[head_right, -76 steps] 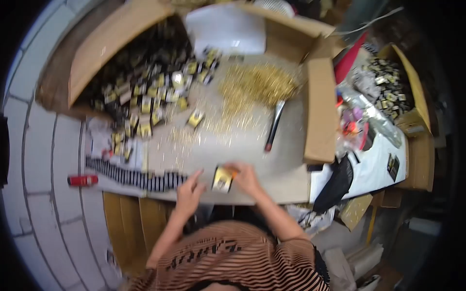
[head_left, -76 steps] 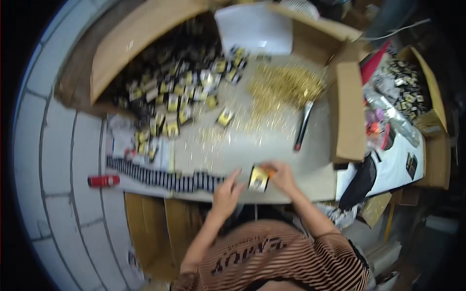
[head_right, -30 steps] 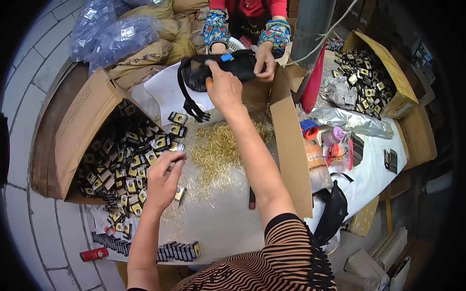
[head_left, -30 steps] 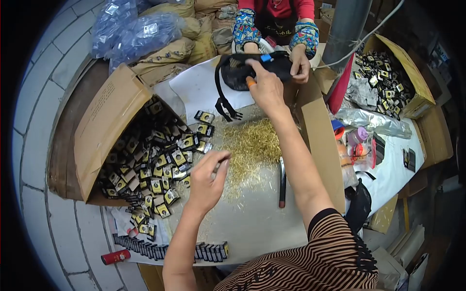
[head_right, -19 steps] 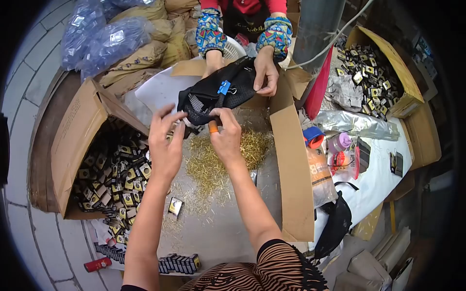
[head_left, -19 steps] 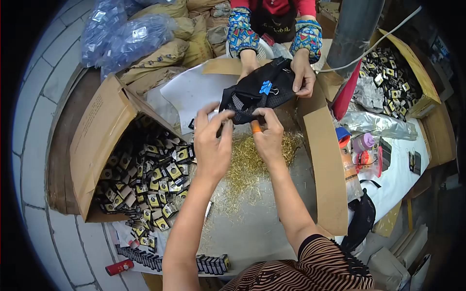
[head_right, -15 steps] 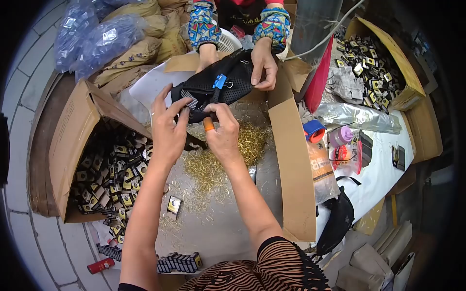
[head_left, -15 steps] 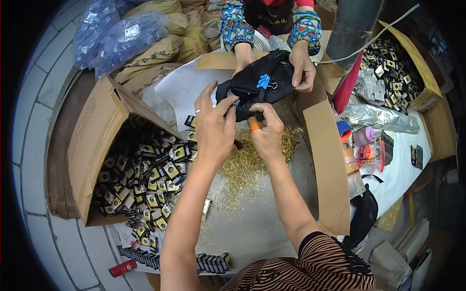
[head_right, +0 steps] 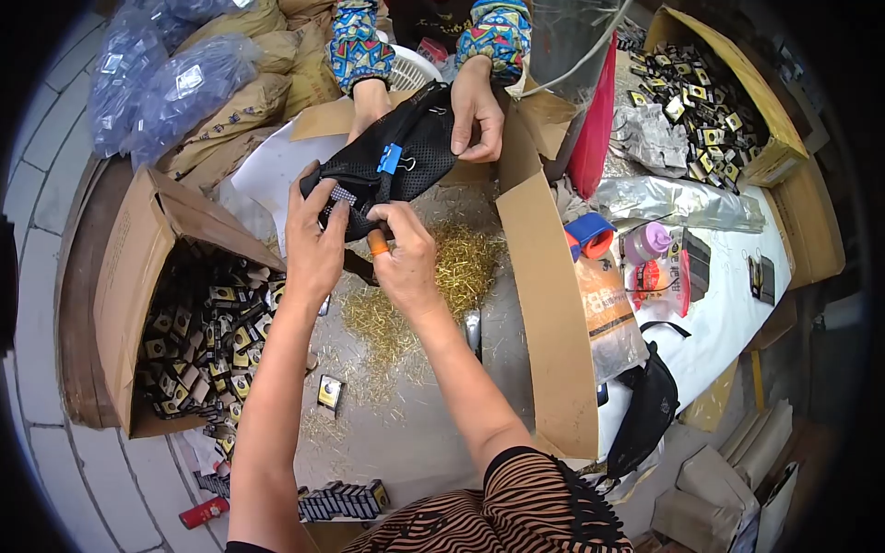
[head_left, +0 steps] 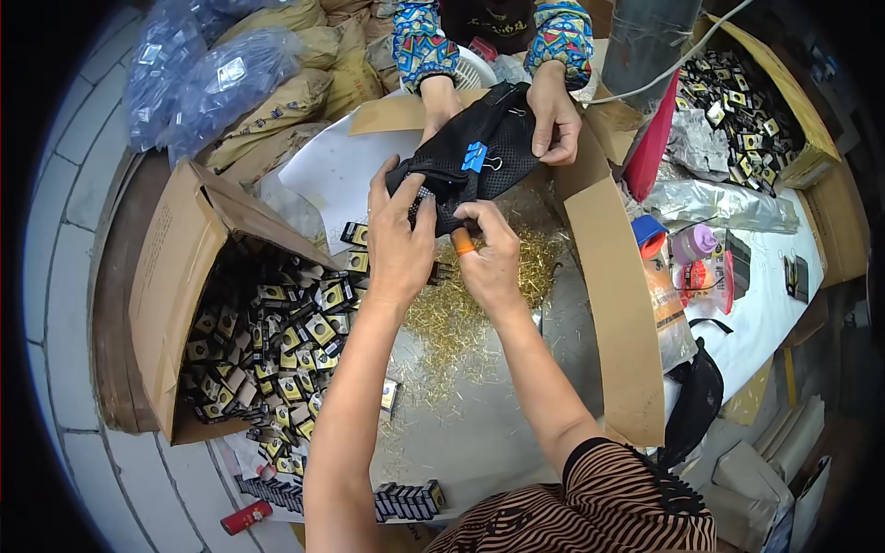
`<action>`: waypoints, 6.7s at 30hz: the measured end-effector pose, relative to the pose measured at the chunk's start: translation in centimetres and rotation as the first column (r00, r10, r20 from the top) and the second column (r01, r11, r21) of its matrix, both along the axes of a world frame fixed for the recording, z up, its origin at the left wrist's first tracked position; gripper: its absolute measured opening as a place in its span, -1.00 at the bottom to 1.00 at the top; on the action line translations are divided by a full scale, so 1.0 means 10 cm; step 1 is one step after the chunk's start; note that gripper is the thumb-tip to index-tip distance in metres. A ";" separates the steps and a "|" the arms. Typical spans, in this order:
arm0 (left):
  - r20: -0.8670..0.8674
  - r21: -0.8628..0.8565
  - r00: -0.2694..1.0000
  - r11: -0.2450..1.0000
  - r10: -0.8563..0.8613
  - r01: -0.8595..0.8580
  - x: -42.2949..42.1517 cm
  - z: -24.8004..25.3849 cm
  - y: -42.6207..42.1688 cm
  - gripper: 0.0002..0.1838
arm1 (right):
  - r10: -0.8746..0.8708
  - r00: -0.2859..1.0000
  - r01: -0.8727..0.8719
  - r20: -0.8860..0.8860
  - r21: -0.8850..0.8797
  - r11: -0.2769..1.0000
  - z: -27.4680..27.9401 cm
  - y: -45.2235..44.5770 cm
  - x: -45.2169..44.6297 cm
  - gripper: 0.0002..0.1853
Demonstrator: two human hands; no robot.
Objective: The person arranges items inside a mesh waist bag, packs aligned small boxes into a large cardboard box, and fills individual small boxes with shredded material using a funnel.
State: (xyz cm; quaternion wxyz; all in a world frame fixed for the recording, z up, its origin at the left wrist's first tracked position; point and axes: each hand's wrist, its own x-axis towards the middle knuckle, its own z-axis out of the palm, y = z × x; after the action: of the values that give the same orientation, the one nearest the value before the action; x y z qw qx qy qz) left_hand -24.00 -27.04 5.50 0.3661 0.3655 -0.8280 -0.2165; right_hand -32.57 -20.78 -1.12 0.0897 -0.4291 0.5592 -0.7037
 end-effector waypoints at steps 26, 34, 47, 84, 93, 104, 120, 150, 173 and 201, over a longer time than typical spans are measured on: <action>0.017 0.030 0.999 0.999 -0.028 0.028 0.35 -0.08 0.41 -0.61 | -0.009 1.000 0.009 -0.011 0.050 0.999 -0.11 -0.01 -0.05 -0.69; 0.047 0.365 0.900 0.831 0.433 -0.419 1.53 0.07 1.67 -0.61 | 0.219 0.929 -0.309 0.297 0.302 0.902 0.08 0.80 -0.32 -0.63; 0.384 0.490 0.366 0.149 0.848 -0.859 2.10 0.23 4.00 -0.62 | 0.844 0.310 -0.623 0.437 0.764 -0.167 -0.31 2.25 -0.16 -0.42; 0.416 0.179 0.907 0.972 0.067 -0.154 2.76 -1.24 1.98 -0.63 | -0.270 0.902 0.414 -0.337 0.494 0.764 -0.65 2.23 -0.37 -0.80; 0.246 0.391 0.870 0.865 -0.427 0.314 2.63 -1.05 1.02 -0.67 | -0.690 0.524 0.823 -0.500 0.507 0.257 -0.65 2.29 -0.45 -0.52; 0.143 0.369 0.416 0.439 -0.898 0.819 0.96 -0.43 1.07 -0.66 | -0.647 0.668 0.734 -0.369 0.469 0.491 -0.65 2.17 0.58 -0.59; -0.002 0.886 0.526 0.242 -0.850 0.394 0.77 -0.73 1.31 -0.75 | -0.671 0.510 0.235 0.538 0.663 0.711 -0.55 2.34 1.13 -0.83; 0.432 0.140 0.485 0.588 -0.760 0.797 0.23 -0.85 1.37 -0.80 | -0.525 0.774 0.606 -0.354 0.653 0.454 -0.13 2.22 0.77 -0.95; 0.170 0.417 0.681 0.678 -0.712 0.605 0.16 -0.67 1.10 -0.81 | -0.669 0.725 0.410 -0.163 0.883 0.229 -0.04 2.07 0.52 -0.53; 0.410 -0.084 0.563 0.584 -0.718 0.807 0.14 -0.66 1.19 -0.73 | -0.706 0.704 0.554 -0.079 0.684 0.475 -0.08 2.02 0.70 -0.91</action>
State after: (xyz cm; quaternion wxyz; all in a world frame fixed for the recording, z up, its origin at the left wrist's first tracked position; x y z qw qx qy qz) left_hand -22.65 -15.14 -1.06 0.1344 -0.0538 -0.9733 -0.1780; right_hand -25.58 -0.61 -1.96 0.0286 -0.0513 0.8751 -0.4803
